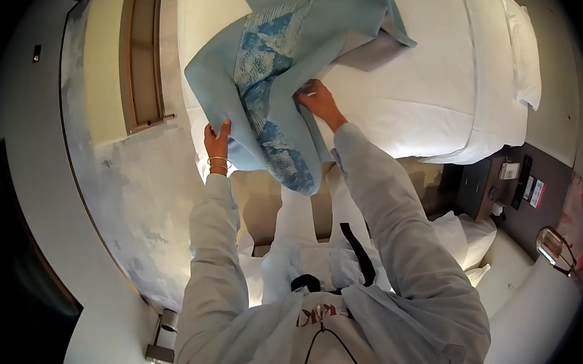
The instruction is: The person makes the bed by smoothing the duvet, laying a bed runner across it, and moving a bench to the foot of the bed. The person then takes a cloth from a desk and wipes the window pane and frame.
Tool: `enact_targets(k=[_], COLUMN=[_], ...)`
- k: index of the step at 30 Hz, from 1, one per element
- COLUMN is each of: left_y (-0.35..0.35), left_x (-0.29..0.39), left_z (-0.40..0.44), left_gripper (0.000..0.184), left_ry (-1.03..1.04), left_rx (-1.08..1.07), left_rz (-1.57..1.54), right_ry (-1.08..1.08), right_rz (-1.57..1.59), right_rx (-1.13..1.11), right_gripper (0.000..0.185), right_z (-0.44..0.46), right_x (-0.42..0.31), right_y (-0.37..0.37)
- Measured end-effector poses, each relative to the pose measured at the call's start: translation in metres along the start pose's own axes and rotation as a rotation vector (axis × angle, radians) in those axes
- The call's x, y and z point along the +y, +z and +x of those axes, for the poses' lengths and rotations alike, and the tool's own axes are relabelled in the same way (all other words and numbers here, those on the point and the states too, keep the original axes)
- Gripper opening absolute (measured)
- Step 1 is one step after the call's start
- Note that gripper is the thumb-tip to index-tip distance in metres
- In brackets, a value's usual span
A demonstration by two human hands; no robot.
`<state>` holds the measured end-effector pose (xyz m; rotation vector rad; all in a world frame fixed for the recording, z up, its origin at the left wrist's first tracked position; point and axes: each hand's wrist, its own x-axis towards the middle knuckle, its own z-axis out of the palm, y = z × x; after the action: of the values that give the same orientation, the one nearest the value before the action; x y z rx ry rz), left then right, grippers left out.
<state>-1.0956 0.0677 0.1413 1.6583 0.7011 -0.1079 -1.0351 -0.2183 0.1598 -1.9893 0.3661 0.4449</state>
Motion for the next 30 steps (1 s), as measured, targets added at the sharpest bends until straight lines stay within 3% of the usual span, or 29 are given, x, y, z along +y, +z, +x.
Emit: enact_targets(k=[5,6,7,8,9,10,11,12,13,14,16,17,18,20,23,25,26,28,30], left_y=[-0.005,-0.004,-0.003,-0.005,-0.005,-0.003,0.0,0.005,0.011,0.019,0.045,0.058,0.065,0.08,0.088,0.086,0.088,0.092,0.074], left_x=[-0.003,0.003,-0.011,-0.009,-0.007,-0.007,-0.008,-0.001,-0.022,-0.043,-0.046,-0.041,-0.043,-0.047,-0.052,-0.049,-0.046,-0.004,-0.004], left_z=[-0.021,-0.025,-0.024,-0.026,-0.03,-0.035,-0.036,-0.045,-0.047,-0.05,-0.067,-0.073,-0.072,-0.08,-0.079,-0.073,-0.071,-0.07,-0.048], left_gripper=[0.041,0.04,0.038,0.038,0.037,0.035,0.032,0.027,0.024,0.022,0.027,0.027,0.027,0.028,0.027,0.027,0.027,0.027,0.02], left_ry=[-0.105,-0.098,0.056,0.055,0.036,0.014,0.015,-0.044,-0.007,0.03,0.348,0.443,0.438,0.207,0.11,0.038,0.042,-0.158,-0.018], left_rx=[0.036,0.077,0.172,0.172,0.237,0.299,0.34,0.323,0.274,0.225,0.051,0.073,0.056,0.197,0.197,0.193,0.213,0.313,-0.107], left_rz=[0.062,0.026,-0.027,-0.036,-0.038,-0.043,-0.091,-0.129,-0.081,-0.027,0.091,0.188,0.185,0.198,-0.054,-0.206,-0.196,-0.02,0.204], right_ry=[-0.111,-0.035,0.034,-0.262,-0.187,-0.234,0.002,-0.057,0.143,0.126,0.249,0.285,0.325,0.369,0.155,0.209,0.204,0.359,0.078], right_rz=[-0.177,-0.126,-0.079,0.124,0.087,0.263,-0.031,-0.039,-0.229,-0.283,-0.313,-0.326,-0.344,-0.293,-0.139,-0.186,-0.176,-0.208,0.185], right_rx=[0.063,0.127,0.193,0.344,0.437,0.494,0.484,0.578,0.581,0.656,0.701,0.763,0.823,0.791,0.699,0.762,0.743,0.62,0.644], right_gripper=[0.048,0.043,0.038,0.03,0.028,0.025,0.025,0.025,0.025,0.023,0.025,0.028,0.031,0.036,0.04,0.043,0.043,0.041,0.034], right_z=[0.007,-0.011,-0.021,-0.012,-0.037,-0.06,-0.085,-0.107,-0.13,-0.147,-0.166,-0.171,-0.176,-0.176,-0.153,-0.135,-0.127,-0.111,-0.101], right_x=[0.027,0.012,0.004,0.073,0.058,0.056,0.065,0.082,0.086,0.102,0.123,0.159,0.188,0.21,0.211,0.223,0.225,0.216,0.205], right_y=[0.048,0.033,0.015,0.014,-0.02,-0.047,-0.08,-0.103,-0.129,-0.145,-0.173,-0.184,-0.189,-0.194,-0.176,-0.165,-0.166,-0.172,-0.179])
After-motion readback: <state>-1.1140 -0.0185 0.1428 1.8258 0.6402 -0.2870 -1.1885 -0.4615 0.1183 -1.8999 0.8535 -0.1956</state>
